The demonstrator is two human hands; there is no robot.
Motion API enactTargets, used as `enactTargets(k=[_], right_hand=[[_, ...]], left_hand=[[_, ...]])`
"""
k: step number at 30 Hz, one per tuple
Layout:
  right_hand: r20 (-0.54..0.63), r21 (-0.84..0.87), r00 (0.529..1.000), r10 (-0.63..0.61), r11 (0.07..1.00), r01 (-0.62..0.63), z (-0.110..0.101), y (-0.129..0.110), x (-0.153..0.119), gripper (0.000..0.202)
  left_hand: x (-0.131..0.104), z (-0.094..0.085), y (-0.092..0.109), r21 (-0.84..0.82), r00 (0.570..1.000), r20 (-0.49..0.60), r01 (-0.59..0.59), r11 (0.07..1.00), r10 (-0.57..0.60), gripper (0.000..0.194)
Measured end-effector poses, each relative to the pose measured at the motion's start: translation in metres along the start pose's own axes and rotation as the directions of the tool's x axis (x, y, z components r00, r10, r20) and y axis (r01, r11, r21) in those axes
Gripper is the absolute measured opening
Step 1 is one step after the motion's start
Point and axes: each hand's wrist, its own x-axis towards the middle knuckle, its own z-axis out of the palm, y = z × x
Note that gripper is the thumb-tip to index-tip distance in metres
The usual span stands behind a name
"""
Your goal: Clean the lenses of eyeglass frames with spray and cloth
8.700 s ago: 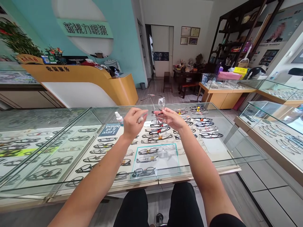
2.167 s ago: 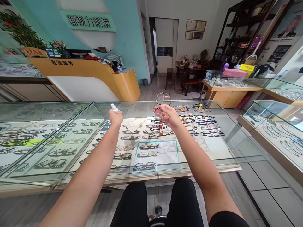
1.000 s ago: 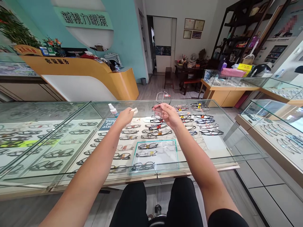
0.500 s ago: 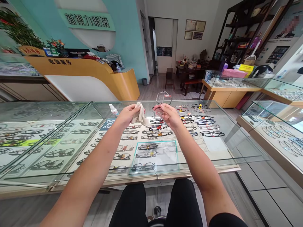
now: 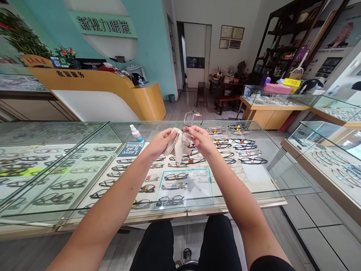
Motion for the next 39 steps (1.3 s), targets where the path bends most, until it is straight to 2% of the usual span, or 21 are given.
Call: enactTargets(k=[5,9,18,25,30,36,39], right_hand=[[-0.026,-0.007,0.999,0.029,1.000,-0.030,0.000,0.001,0.000,0.049],[0.002,-0.008,0.999,0.038,0.999,-0.038,0.003,0.000,-0.002,0.046],[0.024,-0.046,0.998,0.058,0.997,-0.057,0.008,0.002,-0.004,0.046],[0.038,-0.034,0.998,0.056,0.998,-0.055,0.010,0.009,-0.004,0.046],[0.029,-0.022,0.998,0.060,0.998,-0.060,0.008,0.009,-0.003,0.048],[0.023,-0.013,0.998,0.058,0.998,-0.057,0.006,0.005,-0.003,0.050],[0.040,-0.018,0.998,0.048,0.999,-0.048,0.009,0.006,-0.003,0.049]], left_hand=[[-0.005,0.008,0.000,-0.061,0.988,0.155,0.000,0.998,0.009,0.072],[-0.009,0.016,-0.002,-0.065,0.976,0.216,0.004,0.998,0.011,0.071],[-0.013,0.030,-0.011,-0.213,0.988,0.153,0.011,0.977,0.022,0.067],[-0.019,0.043,-0.015,-0.174,0.993,0.115,0.025,0.984,-0.005,0.075],[-0.021,0.043,-0.010,-0.086,0.994,0.109,0.018,0.996,-0.009,0.075],[-0.022,0.042,-0.006,-0.084,0.994,0.110,0.002,0.996,0.008,0.075],[-0.021,0.046,-0.009,-0.137,0.997,0.069,-0.035,0.990,0.045,0.072]])
